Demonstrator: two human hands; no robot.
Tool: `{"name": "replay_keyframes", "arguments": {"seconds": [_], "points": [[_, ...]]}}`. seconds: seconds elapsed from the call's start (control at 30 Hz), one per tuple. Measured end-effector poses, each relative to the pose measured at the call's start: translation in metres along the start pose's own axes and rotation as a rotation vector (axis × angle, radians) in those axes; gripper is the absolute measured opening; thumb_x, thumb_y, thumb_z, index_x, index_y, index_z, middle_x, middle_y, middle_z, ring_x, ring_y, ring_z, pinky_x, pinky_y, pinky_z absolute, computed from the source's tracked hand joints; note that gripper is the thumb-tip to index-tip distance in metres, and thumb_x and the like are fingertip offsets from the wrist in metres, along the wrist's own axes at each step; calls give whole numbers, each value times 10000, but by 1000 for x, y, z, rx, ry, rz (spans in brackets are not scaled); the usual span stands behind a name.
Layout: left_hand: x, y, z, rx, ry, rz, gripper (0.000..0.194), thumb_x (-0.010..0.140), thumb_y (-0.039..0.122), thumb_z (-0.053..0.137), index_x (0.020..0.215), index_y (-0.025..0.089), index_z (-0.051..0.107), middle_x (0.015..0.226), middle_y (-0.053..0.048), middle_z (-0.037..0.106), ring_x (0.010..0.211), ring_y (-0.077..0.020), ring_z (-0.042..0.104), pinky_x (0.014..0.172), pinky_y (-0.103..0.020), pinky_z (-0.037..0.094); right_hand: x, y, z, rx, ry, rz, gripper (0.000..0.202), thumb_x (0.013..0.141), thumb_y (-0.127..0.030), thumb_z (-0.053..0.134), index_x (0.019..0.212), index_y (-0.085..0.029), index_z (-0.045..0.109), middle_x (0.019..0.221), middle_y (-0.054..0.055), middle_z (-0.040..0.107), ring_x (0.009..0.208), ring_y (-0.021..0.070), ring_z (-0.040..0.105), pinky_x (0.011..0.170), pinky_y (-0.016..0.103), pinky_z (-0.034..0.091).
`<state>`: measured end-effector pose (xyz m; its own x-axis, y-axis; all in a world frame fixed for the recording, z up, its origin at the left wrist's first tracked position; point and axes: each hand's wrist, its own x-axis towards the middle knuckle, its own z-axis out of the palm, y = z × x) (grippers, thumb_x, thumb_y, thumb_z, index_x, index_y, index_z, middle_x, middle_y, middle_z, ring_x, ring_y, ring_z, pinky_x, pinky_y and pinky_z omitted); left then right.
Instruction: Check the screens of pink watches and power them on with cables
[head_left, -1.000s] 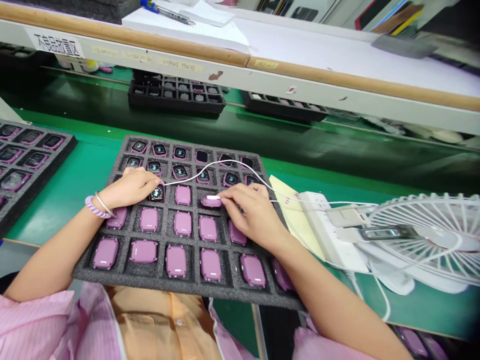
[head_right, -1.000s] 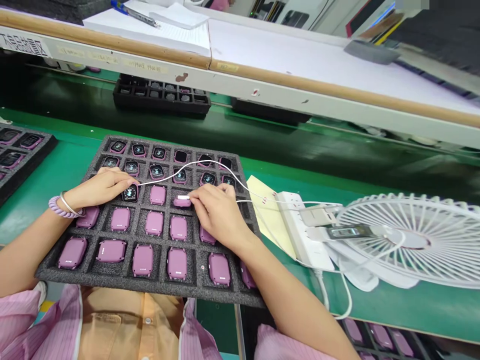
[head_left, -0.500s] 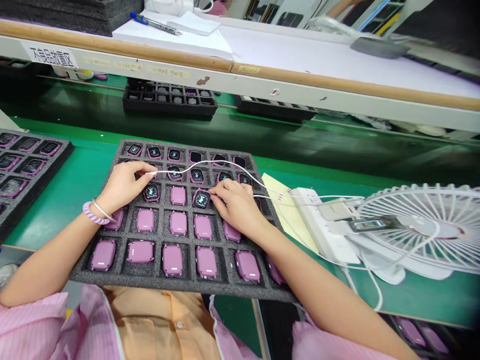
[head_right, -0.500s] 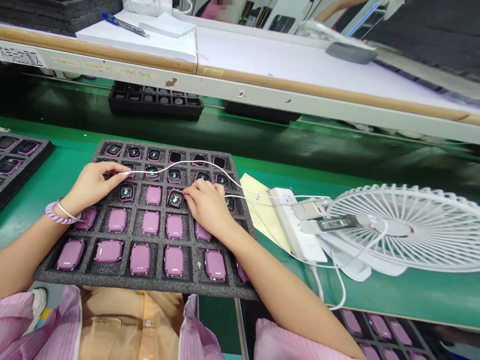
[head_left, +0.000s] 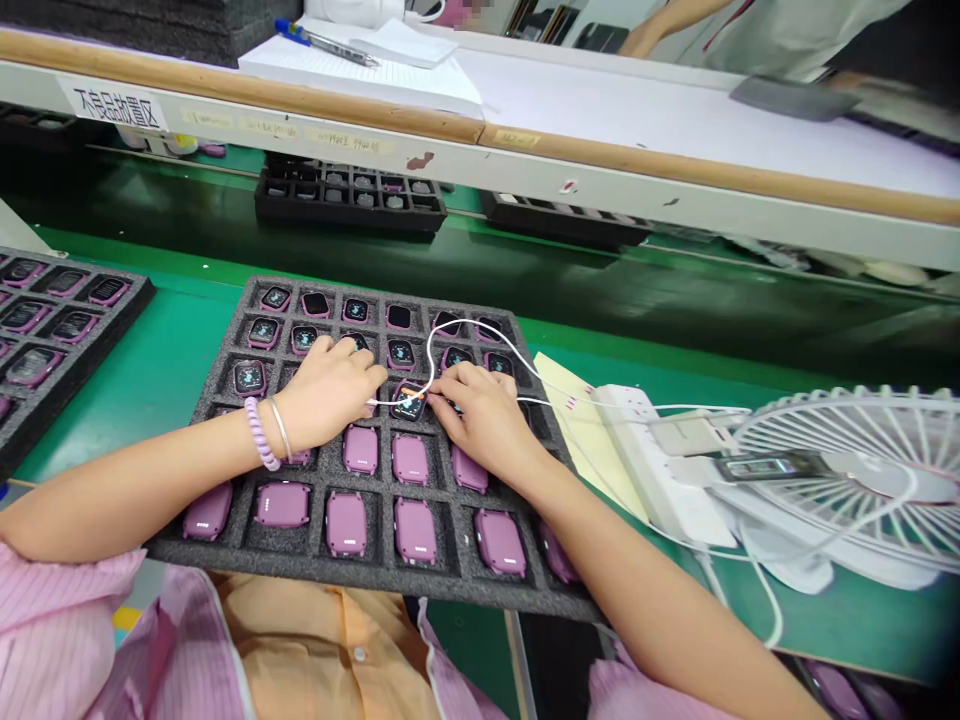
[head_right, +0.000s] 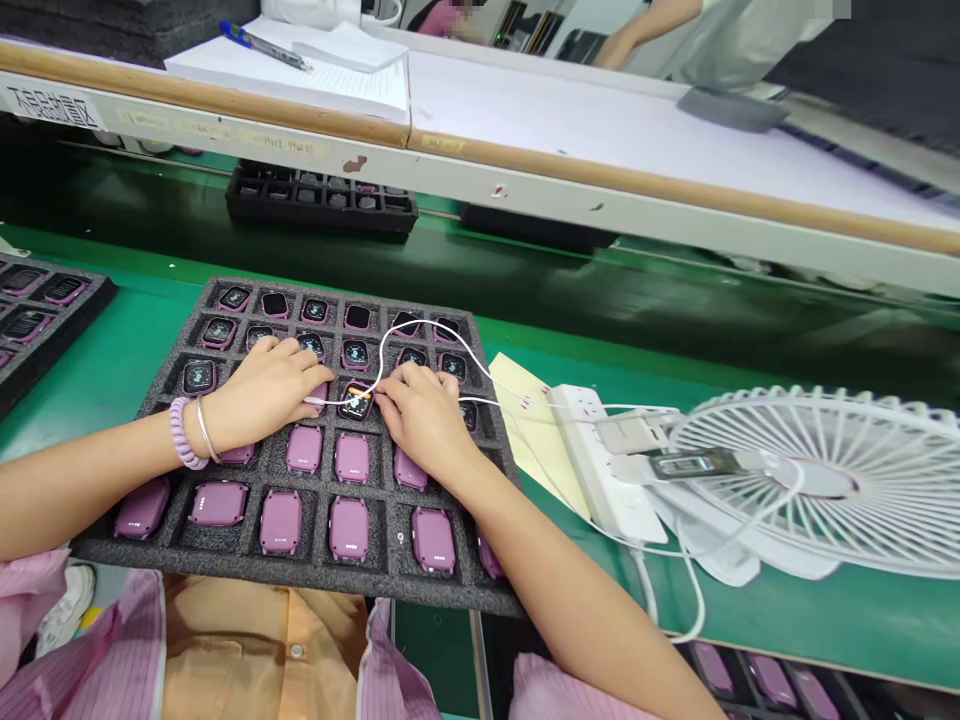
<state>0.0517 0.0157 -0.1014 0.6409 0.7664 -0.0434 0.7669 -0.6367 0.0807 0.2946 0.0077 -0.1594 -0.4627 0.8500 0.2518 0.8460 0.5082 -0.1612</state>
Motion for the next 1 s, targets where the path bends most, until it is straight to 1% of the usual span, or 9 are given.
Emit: {"name": "replay_keyframes", "arguments": {"seconds": [0.1, 0.17, 0.23, 0.3, 0.4, 0.53, 0.6, 0.77, 1.0], "points": [[2, -1, -2, 82, 23, 86, 269, 924, 235, 710, 1158, 105, 683, 1097, -168, 736, 1135, -340, 612, 1047, -469, 386, 0, -1, 1, 3, 8, 9, 203, 1047, -201, 540, 1026, -193, 742, 1000, 91, 643, 937, 264, 588, 844, 393, 339], [4, -7, -3, 25, 34, 43, 263, 943, 274, 674, 1151, 115, 693, 1025, -147, 751, 1079, -327, 645, 1090, -480, 376, -1, 0, 2, 19, 23, 12, 217, 1048, -206, 533, 1037, -198, 749, 995, 91, 635, 944, 265, 589, 851, 401, 347], [5, -16, -1, -146, 65, -61, 285, 983, 340, 601, 1159, 143, 709, 1016, -118, 761, 1036, -305, 669, 1065, -454, 409, -1, 0, 3, 33, 39, 17, 232, 1048, -214, 522, 1044, -207, 754, 989, 93, 627, 957, 271, 587, 865, 410, 353], [6, -27, 2, -371, 93, -142, 314, 1018, 379, 524, 1144, 171, 723, 1003, -83, 766, 968, -265, 683, 963, -387, 457, -1, 0, 4, 39, 51, 20, 237, 1046, -220, 518, 1044, -208, 754, 989, 97, 624, 962, 274, 582, 876, 416, 356], [6, -36, 7, -547, 38, -138, 355, 1043, 399, 456, 1040, 174, 730, 932, -55, 759, 878, -226, 676, 899, -345, 458, 0, -1, 3, 48, 59, 1, 224, 1039, -208, 524, 1041, -201, 748, 997, 93, 626, 960, 268, 581, 887, 416, 353], [5, -33, 11, -396, -67, -95, 431, 1066, 413, 363, 918, 178, 693, 938, -77, 742, 1041, -299, 643, 1034, -480, 389, 2, -3, 2, 54, 66, -14, 211, 1040, -187, 530, 1029, -199, 741, 989, 79, 639, 951, 258, 592, 902, 417, 333], [5, -31, 11, -379, -82, -94, 476, 1075, 425, 309, 859, 173, 650, 917, -85, 725, 1046, -309, 624, 1051, -523, 367, 3, -4, 3, 49, 47, 0, 211, 1041, -181, 529, 1037, -199, 739, 985, 78, 647, 948, 259, 599, 892, 414, 327], [4, -34, 13, -410, -78, -51, 493, 1071, 432, 262, 863, 179, 630, 915, -82, 711, 1007, -287, 595, 1036, -511, 364, 3, -5, 4, 10, -2, 36, 228, 1031, -174, 540, 1067, -207, 763, 970, 78, 638, 932, 256, 592, 849, 395, 310], [7, -34, 16, -366, -111, -86, 449, 1060, 384, 274, 951, 205, 671, 1035, -79, 744, 1066, -311, 588, 1024, -502, 359, 6, -12, 2, -38, 7, 43, 206, 1009, -150, 566, 927, -182, 753, 934, 69, 634, 904, 247, 590, 871, 409, 280]]}}
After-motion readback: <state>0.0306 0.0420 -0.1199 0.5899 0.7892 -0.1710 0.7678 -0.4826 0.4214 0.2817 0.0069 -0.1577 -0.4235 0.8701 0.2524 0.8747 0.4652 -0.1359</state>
